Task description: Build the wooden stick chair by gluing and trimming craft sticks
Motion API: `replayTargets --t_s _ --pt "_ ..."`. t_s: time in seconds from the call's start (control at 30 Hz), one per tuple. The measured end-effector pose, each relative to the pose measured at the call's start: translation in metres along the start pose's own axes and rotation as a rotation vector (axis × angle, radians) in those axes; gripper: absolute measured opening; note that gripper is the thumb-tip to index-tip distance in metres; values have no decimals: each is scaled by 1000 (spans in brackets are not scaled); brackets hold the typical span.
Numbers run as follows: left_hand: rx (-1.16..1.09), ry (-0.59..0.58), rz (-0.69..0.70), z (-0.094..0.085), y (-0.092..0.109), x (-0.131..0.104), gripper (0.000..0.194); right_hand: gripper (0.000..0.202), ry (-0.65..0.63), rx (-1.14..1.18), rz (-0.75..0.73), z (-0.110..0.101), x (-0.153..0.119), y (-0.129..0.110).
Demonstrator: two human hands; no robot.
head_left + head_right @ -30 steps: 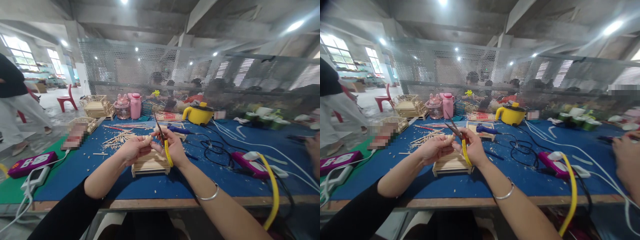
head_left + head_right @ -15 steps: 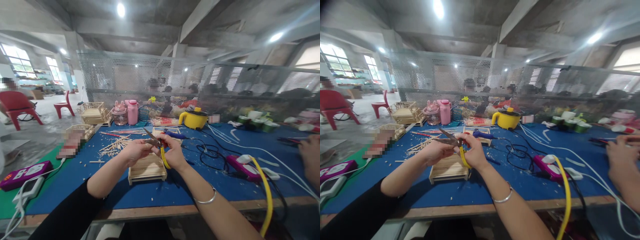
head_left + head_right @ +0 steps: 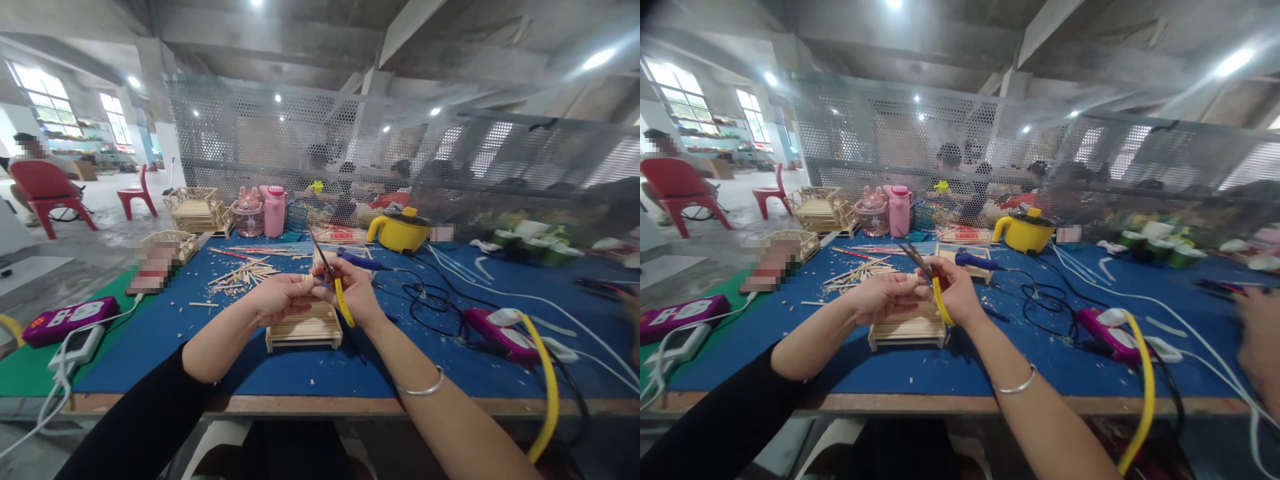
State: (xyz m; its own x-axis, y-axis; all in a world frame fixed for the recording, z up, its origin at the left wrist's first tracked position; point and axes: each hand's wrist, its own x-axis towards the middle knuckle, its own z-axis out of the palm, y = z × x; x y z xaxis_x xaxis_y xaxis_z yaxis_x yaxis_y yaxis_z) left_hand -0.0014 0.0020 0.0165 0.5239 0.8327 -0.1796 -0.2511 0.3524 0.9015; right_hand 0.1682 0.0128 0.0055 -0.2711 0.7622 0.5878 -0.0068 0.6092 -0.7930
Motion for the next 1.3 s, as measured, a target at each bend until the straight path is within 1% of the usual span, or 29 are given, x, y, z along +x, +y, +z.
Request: replayTargets --t_s 0.1,0.27,0.4,0.53,0.63,0.83,0.97,1.1,1.3 --pt "-3 25 25 1 -1 1 22 43 6 -30 -18 0 0 -1" --pt "-102 42 35 4 3 -1 22 50 49 -46 -40 -5 1 -3" --pt "-121 53 13 7 3 -2 12 52 26 -153 -74 -3 -2 1" --pt "-138 47 54 8 0 0 5 49 22 -293 -94 3 -5 9" --pt "-111 53 76 7 -3 1 12 46 37 -308 -91 6 -5 12" --pt "-18 57 153 6 -6 3 25 46 18 -230 -75 4 -5 7" --pt "29 50 185 7 -7 2 28 44 43 -174 -70 4 -5 3" --pt "44 42 190 7 -9 3 29 45 34 -185 -89 3 -4 3" --pt "89 45 237 3 -11 5 29 47 27 -208 -91 1 -3 6"
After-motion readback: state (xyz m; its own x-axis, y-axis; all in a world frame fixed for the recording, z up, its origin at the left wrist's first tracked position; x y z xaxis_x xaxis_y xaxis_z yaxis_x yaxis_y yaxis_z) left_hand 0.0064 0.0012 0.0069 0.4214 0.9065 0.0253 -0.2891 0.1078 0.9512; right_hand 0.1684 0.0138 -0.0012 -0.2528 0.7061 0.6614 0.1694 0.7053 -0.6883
